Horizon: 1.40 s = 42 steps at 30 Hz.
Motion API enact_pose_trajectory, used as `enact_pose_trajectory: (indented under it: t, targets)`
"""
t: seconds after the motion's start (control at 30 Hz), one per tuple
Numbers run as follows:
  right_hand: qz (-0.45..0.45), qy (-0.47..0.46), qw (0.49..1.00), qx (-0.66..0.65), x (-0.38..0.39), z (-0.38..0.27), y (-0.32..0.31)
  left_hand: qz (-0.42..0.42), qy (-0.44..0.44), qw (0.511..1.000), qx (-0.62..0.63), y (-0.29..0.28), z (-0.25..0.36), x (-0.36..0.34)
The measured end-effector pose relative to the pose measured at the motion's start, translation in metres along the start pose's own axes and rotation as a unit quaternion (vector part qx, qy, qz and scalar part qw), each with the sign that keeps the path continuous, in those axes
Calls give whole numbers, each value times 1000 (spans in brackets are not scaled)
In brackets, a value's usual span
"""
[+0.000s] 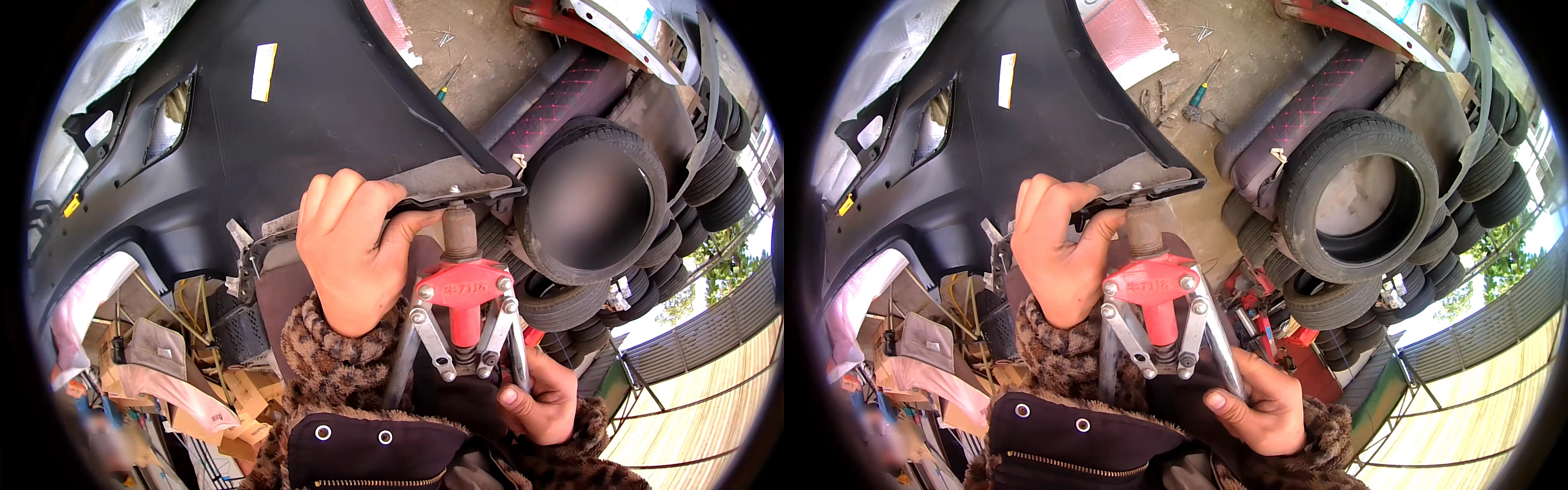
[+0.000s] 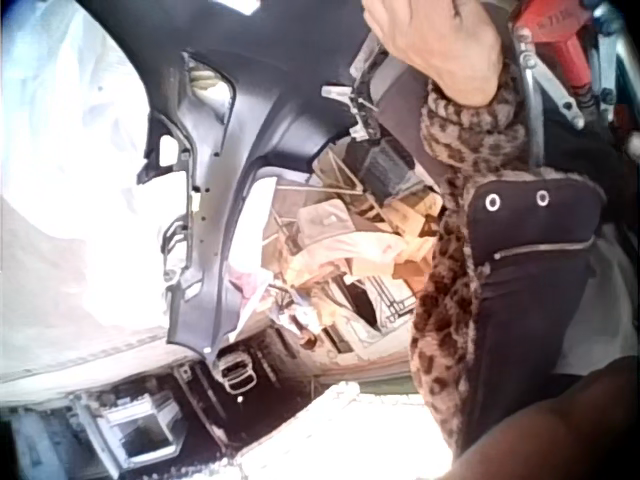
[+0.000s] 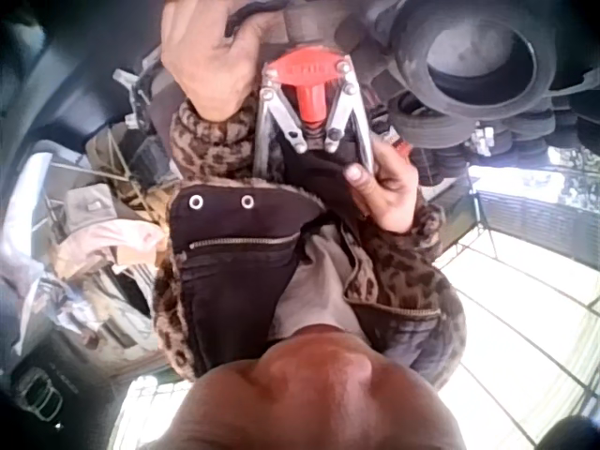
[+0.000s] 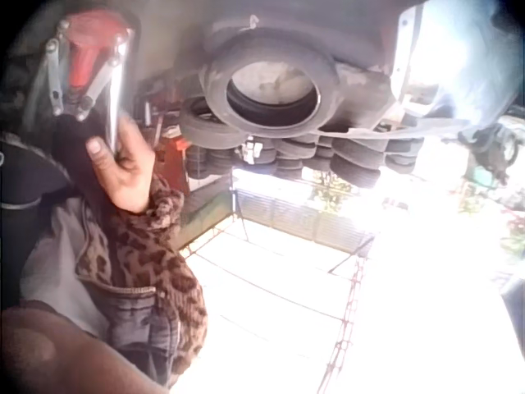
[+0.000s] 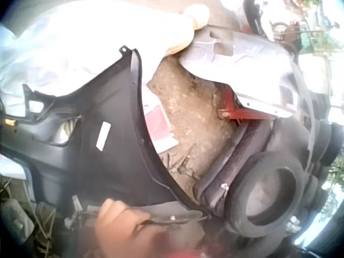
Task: The person uses a red rivet gun to install fasteners into a black car bumper. They handle small metal rivets and a pair of pliers, then repeatedly position the rivet gun and squeeze the handles to secure the fasteners along the bumper edge.
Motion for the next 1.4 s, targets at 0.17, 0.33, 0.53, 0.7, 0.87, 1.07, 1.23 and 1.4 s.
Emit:
enact_pose_trajectory:
  t: [0.17, 0.33, 0.53, 0.7, 0.87, 1.07, 1.23, 1.4]
  targets:
    - [48, -69, 996, 15, -4, 14, 9, 1, 14, 1000, 18, 2, 6, -6]
    - [29, -113, 986, 123, -22, 21, 4, 28, -18, 999, 4, 0, 0, 4]
    - [-7, -66, 997, -45, -21, 31, -21, -11, 3, 1000, 12, 15, 7, -2]
    - [-109, -73, 991, 32, -13, 14, -35, 6, -2, 1000, -16, 10, 5, 6]
    - [-121, -75, 989, 41, -14, 17, -39, 26, -56, 996, 68, -29, -2, 51]
    - [-140, -63, 988, -11, -4, 19, -30, -367, -322, 664, 566, -49, 38, 224]
    - [-162, -23, 986, 19, 4, 15, -35, -328, -438, 625, 557, -79, 47, 252]
    - [-203, -5, 970, 137, 1, -31, -65, -395, -383, 681, 483, -109, 30, 222]
Point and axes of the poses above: each hand's wrist, its own x-axis away from the middle knuckle, its own y-axis out of the palm, z = x × y, the point moved 5 cm from there along -x, towards the middle knuckle, and after that the axes turned 3 degrees about -z, right-handed, at the moved point
